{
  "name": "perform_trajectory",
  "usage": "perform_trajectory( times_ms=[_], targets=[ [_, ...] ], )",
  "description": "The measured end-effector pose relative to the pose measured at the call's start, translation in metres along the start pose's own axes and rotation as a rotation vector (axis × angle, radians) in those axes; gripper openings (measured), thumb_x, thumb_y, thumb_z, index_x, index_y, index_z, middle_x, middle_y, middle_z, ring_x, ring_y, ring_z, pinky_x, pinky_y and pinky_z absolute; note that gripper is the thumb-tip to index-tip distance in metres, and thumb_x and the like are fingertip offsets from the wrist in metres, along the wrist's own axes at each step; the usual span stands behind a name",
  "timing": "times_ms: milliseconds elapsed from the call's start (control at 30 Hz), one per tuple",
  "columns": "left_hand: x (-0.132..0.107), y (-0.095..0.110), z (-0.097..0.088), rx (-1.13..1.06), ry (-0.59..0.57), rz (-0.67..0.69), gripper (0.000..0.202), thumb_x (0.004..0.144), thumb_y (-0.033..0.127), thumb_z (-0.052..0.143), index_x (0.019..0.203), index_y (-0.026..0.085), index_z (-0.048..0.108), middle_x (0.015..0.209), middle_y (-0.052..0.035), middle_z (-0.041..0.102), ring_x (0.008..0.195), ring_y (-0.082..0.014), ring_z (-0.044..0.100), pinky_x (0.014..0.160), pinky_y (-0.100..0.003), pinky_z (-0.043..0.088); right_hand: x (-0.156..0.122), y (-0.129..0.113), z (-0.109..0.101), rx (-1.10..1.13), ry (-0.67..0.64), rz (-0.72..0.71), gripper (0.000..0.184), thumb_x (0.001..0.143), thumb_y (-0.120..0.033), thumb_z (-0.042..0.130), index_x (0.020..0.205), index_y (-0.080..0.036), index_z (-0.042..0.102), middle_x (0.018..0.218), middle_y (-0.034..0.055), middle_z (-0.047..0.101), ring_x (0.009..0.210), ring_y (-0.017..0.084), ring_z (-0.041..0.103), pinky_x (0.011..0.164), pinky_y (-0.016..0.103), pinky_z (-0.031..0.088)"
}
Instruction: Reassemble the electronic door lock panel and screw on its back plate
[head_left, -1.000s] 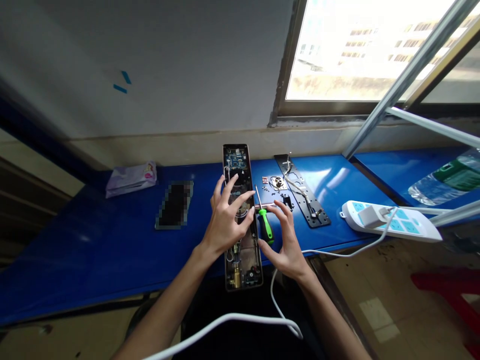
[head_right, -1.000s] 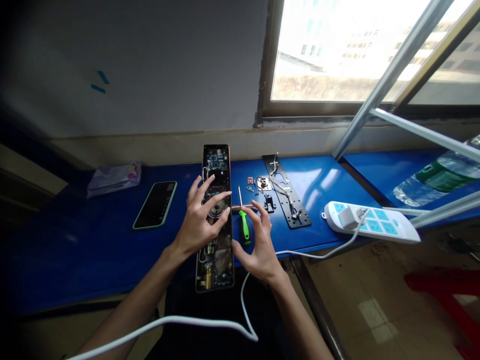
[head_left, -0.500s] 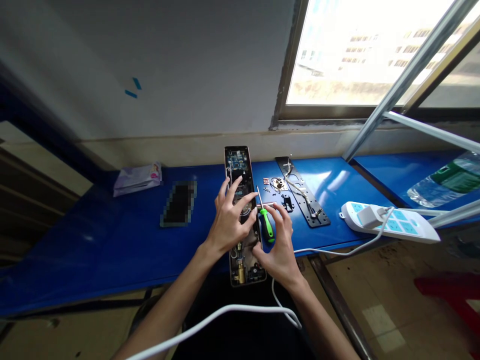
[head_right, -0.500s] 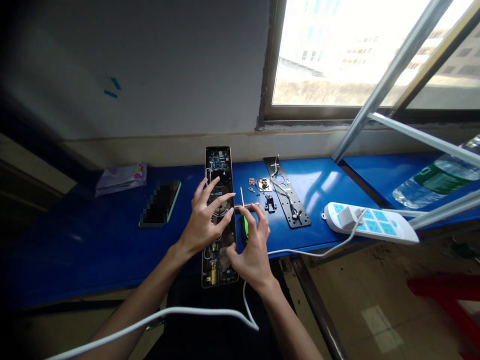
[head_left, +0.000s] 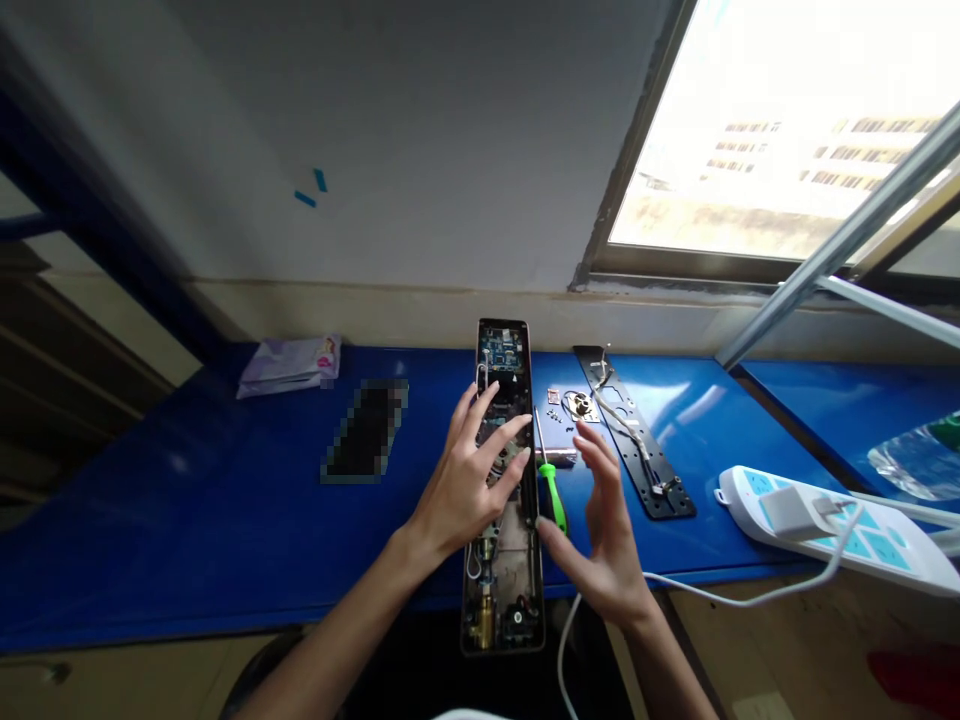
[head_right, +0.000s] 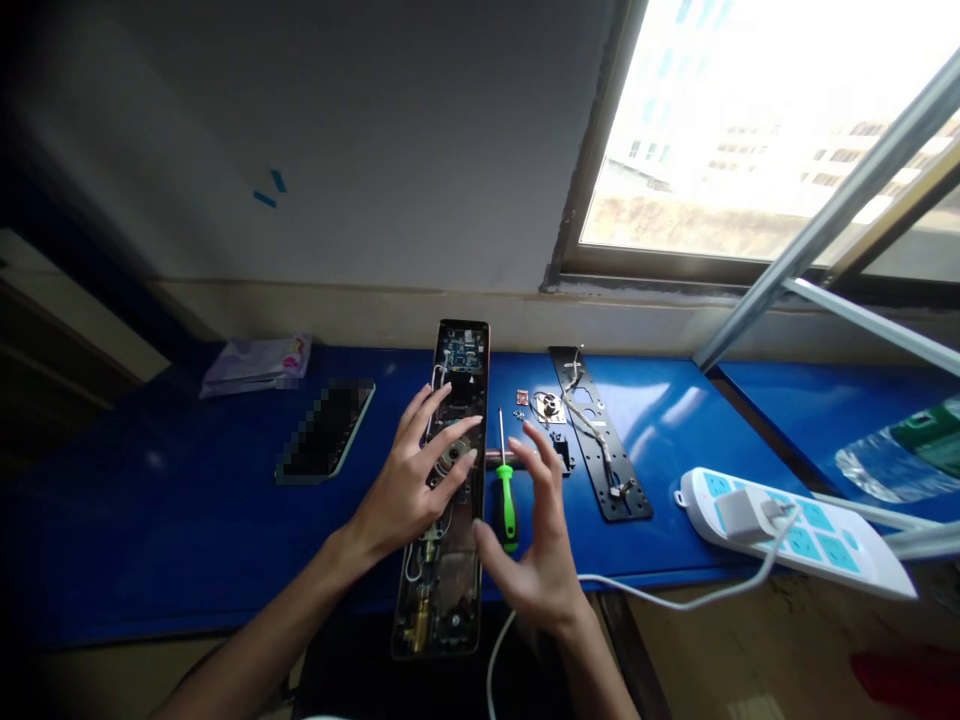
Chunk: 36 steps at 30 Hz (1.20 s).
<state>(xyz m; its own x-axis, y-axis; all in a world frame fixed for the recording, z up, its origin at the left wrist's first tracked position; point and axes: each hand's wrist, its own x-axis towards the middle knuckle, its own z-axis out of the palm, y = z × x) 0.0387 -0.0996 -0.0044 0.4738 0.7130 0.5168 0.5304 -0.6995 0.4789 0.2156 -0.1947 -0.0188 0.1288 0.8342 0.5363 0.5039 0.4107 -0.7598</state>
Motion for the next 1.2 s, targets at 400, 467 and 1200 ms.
perform_trajectory(
  times_ms=[400,467,1200],
  targets=[
    [0.097,-0.018,-0.015,0.022,0.072,0.156,0.023,0.099,0.017,0.059,0.112,0.016,0.077,0.131,-0.0141,0.069,0.142,-0.0345,0.050,0.118,-0.059,0.050,0.225,-0.030,-0.032,0.137,0.303,-0.149,0.005,0.088,-0.027,0.061,0.090,-0.025,0.065,0.077,-0.0008,0.066,0.072,0.015,0.068,0.071,0.034,0.057],
    [0.109,-0.025,-0.014,-0.021,0.054,0.176,0.021,0.099,0.015,0.059,0.110,0.018,0.077,0.120,-0.0113,0.073,0.131,-0.0308,0.058,0.114,-0.054,0.054,0.244,-0.028,-0.039,0.065,0.098,-0.098,0.010,0.087,-0.029,0.065,0.094,-0.023,0.070,0.077,-0.0012,0.071,0.070,0.014,0.069,0.069,0.032,0.056],
    [0.145,-0.018,0.020,0.085,-0.167,0.346,0.016,0.094,0.013,0.069,0.090,0.021,0.081,0.094,-0.0079,0.079,0.132,-0.0358,0.057,0.109,-0.054,0.056,0.218,0.080,-0.051,-0.586,-0.671,0.200,0.025,0.082,-0.016,0.077,0.107,-0.019,0.077,0.095,0.0052,0.078,0.089,0.022,0.073,0.080,0.034,0.056]
  ],
)
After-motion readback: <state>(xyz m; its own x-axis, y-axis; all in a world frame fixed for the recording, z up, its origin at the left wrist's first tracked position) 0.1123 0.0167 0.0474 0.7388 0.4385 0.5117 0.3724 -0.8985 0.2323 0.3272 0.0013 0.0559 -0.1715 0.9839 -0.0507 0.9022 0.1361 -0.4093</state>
